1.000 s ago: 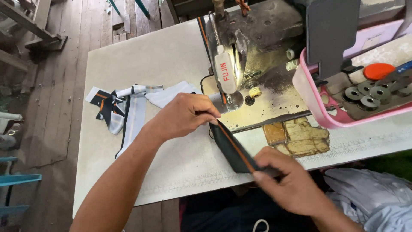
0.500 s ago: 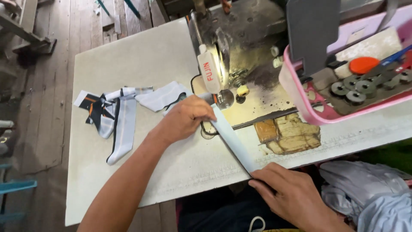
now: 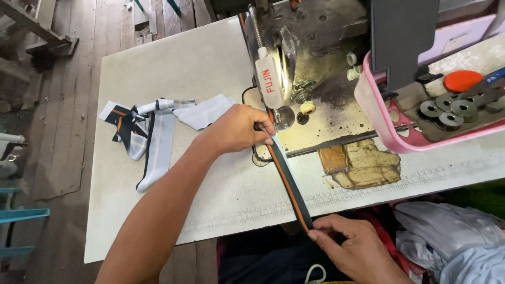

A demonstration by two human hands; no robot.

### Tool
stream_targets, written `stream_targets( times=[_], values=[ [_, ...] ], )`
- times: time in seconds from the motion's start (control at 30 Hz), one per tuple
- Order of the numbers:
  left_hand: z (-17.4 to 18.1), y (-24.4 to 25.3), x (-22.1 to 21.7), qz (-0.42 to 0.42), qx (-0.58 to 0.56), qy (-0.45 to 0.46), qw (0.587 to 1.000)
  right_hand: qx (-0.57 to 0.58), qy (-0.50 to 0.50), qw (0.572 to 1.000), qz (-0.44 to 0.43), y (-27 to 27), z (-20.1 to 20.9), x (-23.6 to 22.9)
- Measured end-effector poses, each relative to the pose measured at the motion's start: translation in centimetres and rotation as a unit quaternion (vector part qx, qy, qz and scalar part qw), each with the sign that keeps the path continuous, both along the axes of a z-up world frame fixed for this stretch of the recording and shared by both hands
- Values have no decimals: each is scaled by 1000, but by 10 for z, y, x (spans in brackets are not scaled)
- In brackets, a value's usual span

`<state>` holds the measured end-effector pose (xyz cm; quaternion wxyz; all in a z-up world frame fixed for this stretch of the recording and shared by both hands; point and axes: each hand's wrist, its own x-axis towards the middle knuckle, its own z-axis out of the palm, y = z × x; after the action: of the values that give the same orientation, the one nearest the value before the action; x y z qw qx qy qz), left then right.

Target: Aligning and sewing decorative fabric strips using an industrial sewing machine.

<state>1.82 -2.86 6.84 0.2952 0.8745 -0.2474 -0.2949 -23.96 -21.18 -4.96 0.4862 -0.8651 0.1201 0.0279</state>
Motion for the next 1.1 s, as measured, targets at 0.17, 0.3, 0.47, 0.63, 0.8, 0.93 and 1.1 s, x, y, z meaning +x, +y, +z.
stream_targets(
  times=[0.17, 0.3, 0.47, 0.63, 0.8, 0.93, 1.1],
  values=[
    [-4, -3, 3, -22, 12, -16, 1000, -49, -145, 987, 37, 8, -21, -6],
    [-7, -6, 6, -33, 28, -44, 998, -54, -197, 977, 61, 12, -12, -4],
    [-9, -8, 6, -30, 35, -46, 998, -106, -226, 964, 88, 11, -15, -1],
    [3, -12, -3, -3, 50, -25, 998, -109, -175, 959, 196, 2, 5, 9],
    [-3, -13, -2, -12, 61, -59, 996, -100, -133, 947, 274, -7, 25, 26],
    [-2, -14, -2, -17, 75, -70, 995, -197, 105, 889, 399, -15, 78, 54],
    [-12, -13, 1, -22, 82, -95, 992, -200, -113, 887, 401, -21, 87, 109]
  ],
)
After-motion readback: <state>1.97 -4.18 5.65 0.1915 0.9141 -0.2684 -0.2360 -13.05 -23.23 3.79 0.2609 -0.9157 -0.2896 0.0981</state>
